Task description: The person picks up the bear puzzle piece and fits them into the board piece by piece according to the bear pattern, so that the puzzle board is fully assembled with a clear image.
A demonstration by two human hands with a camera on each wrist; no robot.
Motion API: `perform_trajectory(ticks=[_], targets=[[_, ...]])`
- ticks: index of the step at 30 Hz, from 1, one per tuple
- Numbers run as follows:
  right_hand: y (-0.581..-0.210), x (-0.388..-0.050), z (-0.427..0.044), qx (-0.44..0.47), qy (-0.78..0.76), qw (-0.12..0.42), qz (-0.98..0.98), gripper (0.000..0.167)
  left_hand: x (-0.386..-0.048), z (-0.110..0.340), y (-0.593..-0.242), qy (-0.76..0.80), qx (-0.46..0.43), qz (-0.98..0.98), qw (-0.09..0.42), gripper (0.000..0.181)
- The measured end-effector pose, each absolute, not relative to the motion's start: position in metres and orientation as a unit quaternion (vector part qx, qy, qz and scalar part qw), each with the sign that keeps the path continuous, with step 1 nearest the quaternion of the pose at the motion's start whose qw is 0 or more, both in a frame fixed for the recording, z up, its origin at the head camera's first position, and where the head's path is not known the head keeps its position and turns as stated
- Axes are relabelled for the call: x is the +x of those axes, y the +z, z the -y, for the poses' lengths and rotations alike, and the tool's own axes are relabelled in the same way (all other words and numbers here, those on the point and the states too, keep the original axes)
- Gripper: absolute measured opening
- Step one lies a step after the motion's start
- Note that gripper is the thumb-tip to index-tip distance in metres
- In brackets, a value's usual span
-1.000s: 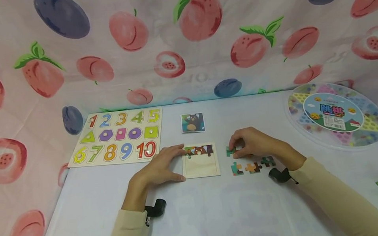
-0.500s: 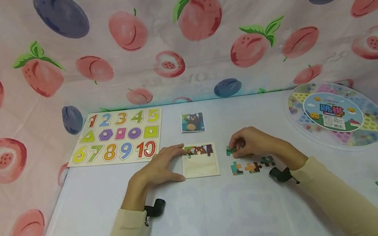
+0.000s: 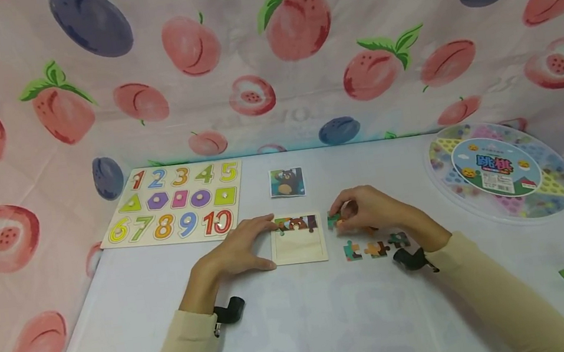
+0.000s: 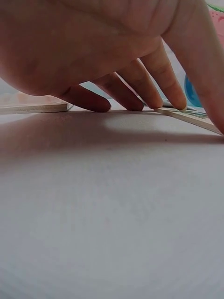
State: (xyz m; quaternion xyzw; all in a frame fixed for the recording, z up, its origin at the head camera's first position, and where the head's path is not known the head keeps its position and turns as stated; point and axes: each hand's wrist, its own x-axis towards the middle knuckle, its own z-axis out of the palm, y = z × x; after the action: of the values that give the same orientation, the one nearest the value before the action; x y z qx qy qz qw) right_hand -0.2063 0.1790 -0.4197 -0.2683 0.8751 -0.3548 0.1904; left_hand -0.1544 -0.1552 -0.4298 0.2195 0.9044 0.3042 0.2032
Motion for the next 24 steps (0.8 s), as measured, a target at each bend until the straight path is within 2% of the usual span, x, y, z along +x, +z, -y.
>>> perform_trajectory(ticks=[9,16,24], targets=[[-0.426,-0.2,-0.159,-0.275,-0.397,0.156,-0.862,0.024,-0.153,0.156,-0.429,0.301,0.225,-0.905,0.202,0.076],[-0.425,-0.196,-0.134,-0.21,-0.414,0.187,-0.865,0.027,-0.154,0.156,-0.429,0.296,0.223,-0.906,0.205,0.076],[-0.426,-0.193,-0.109,-0.262,-0.401,0.174,-0.86,0.026,-0.155,0.158,-0.43,0.305,0.234,-0.901,0.2,0.076]])
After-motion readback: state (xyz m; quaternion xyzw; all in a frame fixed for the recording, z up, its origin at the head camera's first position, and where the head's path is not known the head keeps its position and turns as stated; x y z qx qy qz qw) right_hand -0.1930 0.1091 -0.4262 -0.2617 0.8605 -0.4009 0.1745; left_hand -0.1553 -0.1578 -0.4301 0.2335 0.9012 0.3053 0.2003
